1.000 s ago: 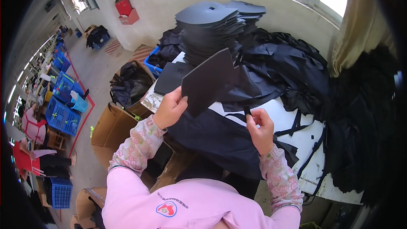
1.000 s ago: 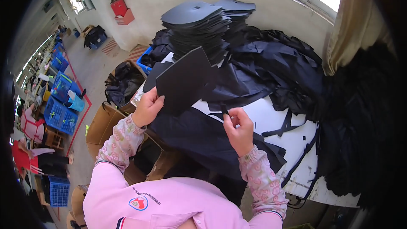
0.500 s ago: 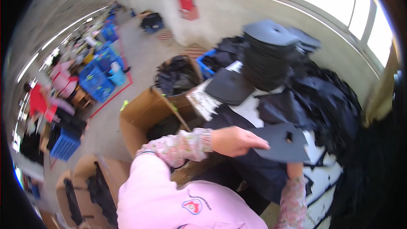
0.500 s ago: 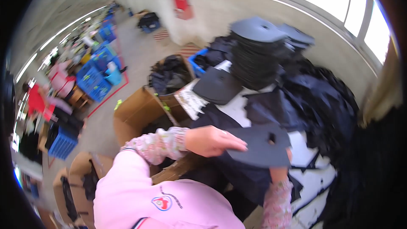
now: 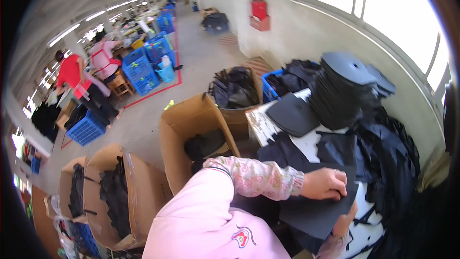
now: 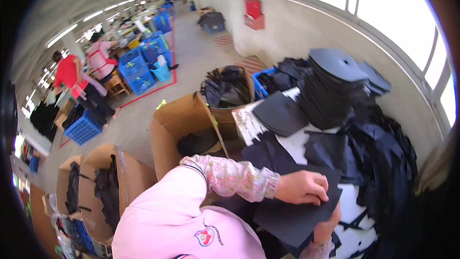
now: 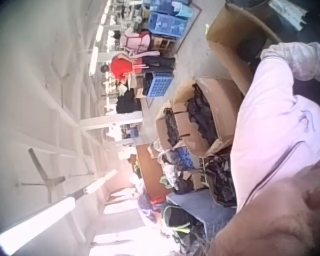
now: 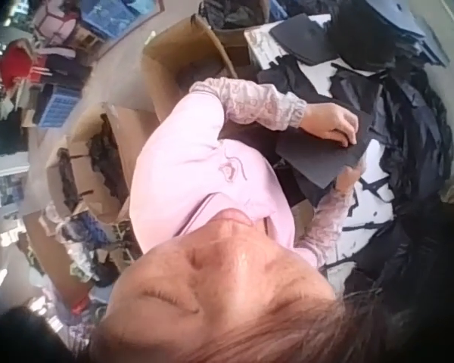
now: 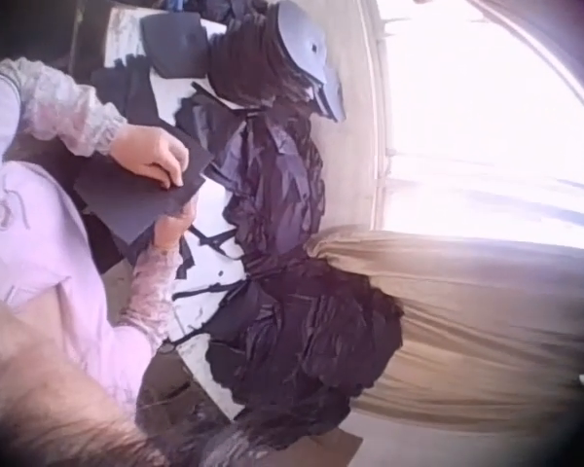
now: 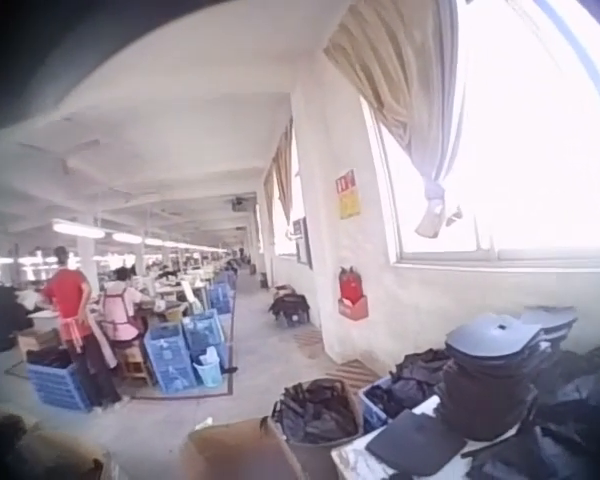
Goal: The recorder is inspecting and organizing black garment pieces, likely backpack components, at a workstation.
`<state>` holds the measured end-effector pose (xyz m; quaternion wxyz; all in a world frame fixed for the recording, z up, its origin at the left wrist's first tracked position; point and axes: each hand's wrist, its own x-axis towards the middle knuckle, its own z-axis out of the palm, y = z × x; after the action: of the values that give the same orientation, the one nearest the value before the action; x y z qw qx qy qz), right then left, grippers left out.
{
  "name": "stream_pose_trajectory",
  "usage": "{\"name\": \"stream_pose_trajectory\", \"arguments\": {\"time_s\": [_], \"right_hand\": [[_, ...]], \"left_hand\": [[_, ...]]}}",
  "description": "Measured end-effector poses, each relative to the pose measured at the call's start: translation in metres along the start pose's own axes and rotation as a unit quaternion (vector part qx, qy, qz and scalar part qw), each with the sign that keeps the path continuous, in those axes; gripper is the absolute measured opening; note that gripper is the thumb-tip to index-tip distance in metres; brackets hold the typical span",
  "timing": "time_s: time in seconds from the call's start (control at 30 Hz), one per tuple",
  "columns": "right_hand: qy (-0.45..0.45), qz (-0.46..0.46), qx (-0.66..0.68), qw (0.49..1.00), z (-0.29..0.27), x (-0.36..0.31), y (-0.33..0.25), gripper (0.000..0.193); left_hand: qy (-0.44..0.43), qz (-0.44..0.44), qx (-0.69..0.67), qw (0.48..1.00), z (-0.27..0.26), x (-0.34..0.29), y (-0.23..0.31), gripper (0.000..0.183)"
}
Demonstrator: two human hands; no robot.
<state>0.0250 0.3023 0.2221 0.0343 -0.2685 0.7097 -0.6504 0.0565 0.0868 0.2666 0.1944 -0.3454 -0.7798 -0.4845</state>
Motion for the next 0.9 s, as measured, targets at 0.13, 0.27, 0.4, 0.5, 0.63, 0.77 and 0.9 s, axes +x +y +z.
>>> {"name": "stream_pose_trajectory", "arguments": {"time_s": [0.13,0.27,0.4,0.5,0.63,0.77,0.9], "right_hand": [[-0.072,0.141,0.266,0.951,-0.009,-0.001,-0.024,0.031],[-0.235,0.195,0.401,0.864,-0.020,0.016,-0.043,0.046],[-0.275,0.234,0.201,0.911,-0.042,0.025,-0.046,0.044],[-0.192,0.174,0.083,0.962,-0.059,0.022,-0.027,0.036],[-0.159,0.209,0.069,0.963,-0.081,0.013,0.008,0.029],[-0.156,0.144,-0.201,0.956,-0.096,-0.014,0.047,0.028],[-0.095,0.183,-0.354,0.912,-0.113,-0.043,0.067,0.033]], "left_hand": [[0.037,0.103,0.157,0.982,-0.010,0.014,0.002,0.016],[-0.042,0.132,0.259,0.956,-0.025,0.021,-0.002,0.020],[-0.053,0.088,0.165,0.981,-0.026,0.034,0.003,0.022],[0.005,-0.005,0.098,0.995,-0.042,0.035,0.009,0.023],[0.121,-0.241,-0.102,0.958,-0.076,0.011,0.015,0.010],[0.269,-0.270,-0.138,0.914,-0.133,-0.019,0.004,0.009],[0.296,-0.341,-0.066,0.890,-0.200,-0.059,-0.025,0.009]]}}
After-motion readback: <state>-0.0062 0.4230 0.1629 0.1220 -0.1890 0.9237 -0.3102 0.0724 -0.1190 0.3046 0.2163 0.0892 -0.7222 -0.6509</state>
